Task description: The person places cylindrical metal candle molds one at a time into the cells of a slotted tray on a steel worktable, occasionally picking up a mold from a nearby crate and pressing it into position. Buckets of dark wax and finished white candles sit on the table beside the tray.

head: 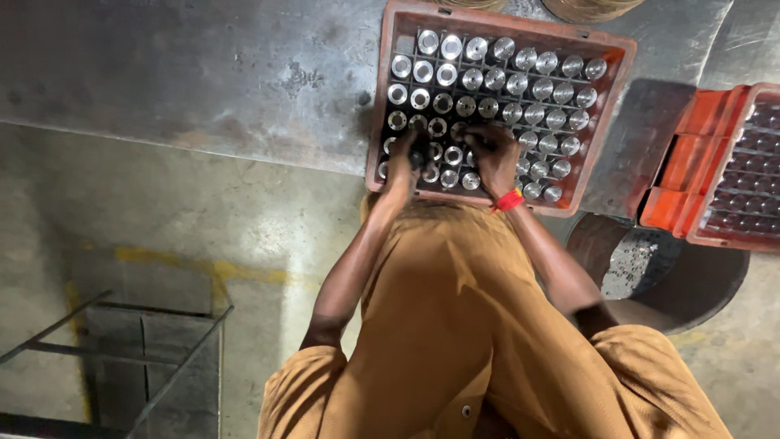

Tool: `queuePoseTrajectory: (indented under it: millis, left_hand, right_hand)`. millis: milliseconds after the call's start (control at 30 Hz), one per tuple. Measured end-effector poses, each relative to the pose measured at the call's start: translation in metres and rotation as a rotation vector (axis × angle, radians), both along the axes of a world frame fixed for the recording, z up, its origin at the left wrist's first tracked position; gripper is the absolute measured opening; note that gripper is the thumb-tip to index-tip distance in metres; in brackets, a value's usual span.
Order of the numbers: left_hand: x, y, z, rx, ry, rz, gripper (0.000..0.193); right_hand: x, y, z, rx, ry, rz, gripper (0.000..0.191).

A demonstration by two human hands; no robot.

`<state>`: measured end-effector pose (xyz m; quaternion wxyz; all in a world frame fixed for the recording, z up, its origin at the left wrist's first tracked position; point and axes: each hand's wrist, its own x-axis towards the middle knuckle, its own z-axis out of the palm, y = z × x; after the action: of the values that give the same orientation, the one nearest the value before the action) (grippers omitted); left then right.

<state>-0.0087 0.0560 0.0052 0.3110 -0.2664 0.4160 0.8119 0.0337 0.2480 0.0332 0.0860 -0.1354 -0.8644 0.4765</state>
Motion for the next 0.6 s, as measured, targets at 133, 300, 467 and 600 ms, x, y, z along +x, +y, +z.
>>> queuePoseTrajectory:
  millis: [133,300,467,600]
  left_hand:
    - [-0.002,-0.011,-0.004,0.02,0.012,0.084,0.022]
    - [-0.002,-0.01,-0.001,-0.014,0.14,-0.005,0.022]
    - [-0.01,-0.002,0.013,0.047,0.233,-0.264,0.034]
    - [-0.013,0.007,0.014,0.02,0.176,-0.378,0.024]
  right_hand:
    - [-0.015,0.004,-0.007,0.33,0.169,0.156,0.011]
    - [-0.032,0.007,-0.004,0.306,0.084,0.172,0.012]
    - [-0.017,0.003,0.004,-0.447,-0.131,0.096,0.025]
    - [-0.013,-0.007,0.001,-0.755,-0.187,0.191,0.024]
